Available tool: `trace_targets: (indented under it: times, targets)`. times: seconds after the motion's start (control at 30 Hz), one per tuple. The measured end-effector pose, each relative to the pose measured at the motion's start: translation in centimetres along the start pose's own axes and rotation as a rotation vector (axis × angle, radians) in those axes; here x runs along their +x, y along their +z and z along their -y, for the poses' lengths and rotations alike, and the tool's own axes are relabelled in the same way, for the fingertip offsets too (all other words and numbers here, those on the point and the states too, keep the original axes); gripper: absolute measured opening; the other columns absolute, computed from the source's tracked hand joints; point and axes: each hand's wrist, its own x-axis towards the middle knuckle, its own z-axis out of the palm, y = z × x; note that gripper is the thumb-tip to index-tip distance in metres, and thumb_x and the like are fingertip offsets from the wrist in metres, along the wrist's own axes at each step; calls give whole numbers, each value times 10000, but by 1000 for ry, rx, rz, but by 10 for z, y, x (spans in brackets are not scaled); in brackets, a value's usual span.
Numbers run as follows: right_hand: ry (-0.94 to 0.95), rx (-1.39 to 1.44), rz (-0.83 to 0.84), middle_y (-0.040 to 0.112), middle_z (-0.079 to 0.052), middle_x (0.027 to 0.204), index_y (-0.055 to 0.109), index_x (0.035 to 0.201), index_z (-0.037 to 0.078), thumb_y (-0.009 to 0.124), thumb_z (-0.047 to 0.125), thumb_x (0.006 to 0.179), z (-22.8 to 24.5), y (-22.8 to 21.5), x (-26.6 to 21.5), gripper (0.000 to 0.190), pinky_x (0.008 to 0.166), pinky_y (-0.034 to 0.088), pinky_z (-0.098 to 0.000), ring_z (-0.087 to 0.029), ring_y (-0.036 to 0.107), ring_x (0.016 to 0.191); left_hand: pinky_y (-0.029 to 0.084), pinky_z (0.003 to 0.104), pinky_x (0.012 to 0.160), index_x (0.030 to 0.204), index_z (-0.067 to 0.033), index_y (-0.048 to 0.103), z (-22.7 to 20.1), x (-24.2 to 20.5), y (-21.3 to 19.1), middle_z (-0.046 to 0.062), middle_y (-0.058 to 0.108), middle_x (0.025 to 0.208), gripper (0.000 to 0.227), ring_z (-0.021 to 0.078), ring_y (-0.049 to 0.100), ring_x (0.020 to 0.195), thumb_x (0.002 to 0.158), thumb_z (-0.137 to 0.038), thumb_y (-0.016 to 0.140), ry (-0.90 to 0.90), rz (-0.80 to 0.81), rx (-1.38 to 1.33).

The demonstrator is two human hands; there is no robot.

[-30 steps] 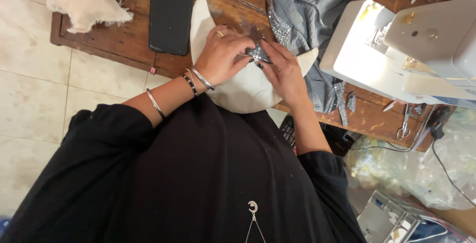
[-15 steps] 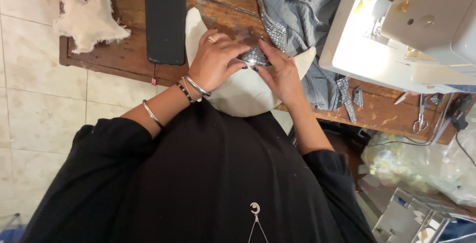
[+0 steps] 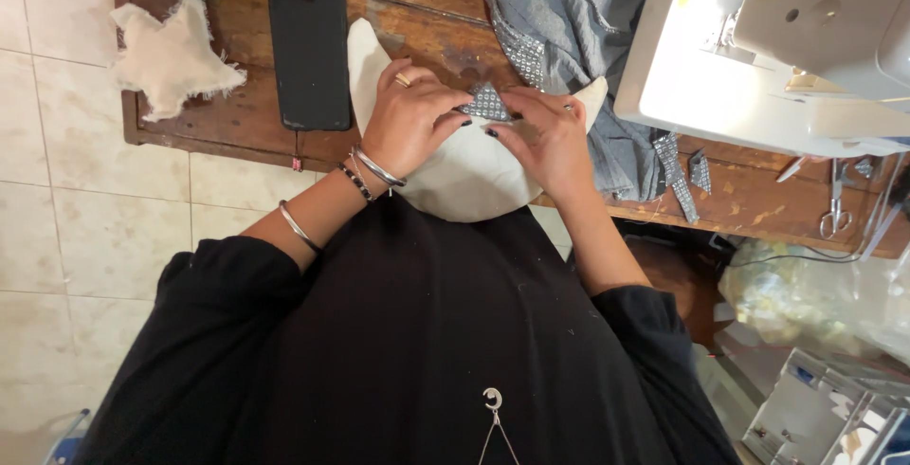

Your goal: Attaching a decorative sequined piece to a crescent-shaped fabric pillow

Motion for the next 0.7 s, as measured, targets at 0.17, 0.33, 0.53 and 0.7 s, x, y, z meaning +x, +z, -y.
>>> trace_targets:
  times: [0.17, 0.33, 0.53, 0.7]
  targets:
    - [-34, -8, -31, 753, -10, 1201, 708, 1314, 179, 803, 327, 947, 6, 1, 1, 407, 992, 370, -432, -221, 697, 1110, 332, 476, 1122, 1109, -268, 766, -5, 4, -4, -67, 744, 936, 268, 151, 624, 1041, 855, -305, 844, 18, -16, -4]
    - [-65, -80, -52, 770, 0, 1158, 747, 1249, 195, 778, 321, 971, 5, 3, 3, 307, 977, 379, -412, -194, 716, 1077, 336, 482, 1124, 1063, -246, 769, -9, 7, -5, -57, 737, 900, 186, 158, 628, 1025, 888, -284, 821, 35, -30, 24]
    - [-67, -53, -56, 766, 1, 1157, 743, 1252, 191, 786, 316, 955, 3, 3, 2, 325, 968, 363, -399, -180, 708, 1081, 339, 491, 1124, 1096, -241, 736, -14, 3, -7, -70, 748, 948, 303, 152, 627, 1035, 833, -311, 869, -40, -88, 39]
    - [-82, 22, -44, 773, -30, 1137, 745, 1235, 157, 771, 252, 938, 5, -2, 6, 312, 966, 364, -431, -211, 718, 1090, 320, 512, 1117, 1063, -291, 771, -23, 11, -15, -100, 725, 1041, 177, 176, 578, 1116, 890, -317, 801, -14, -28, 68]
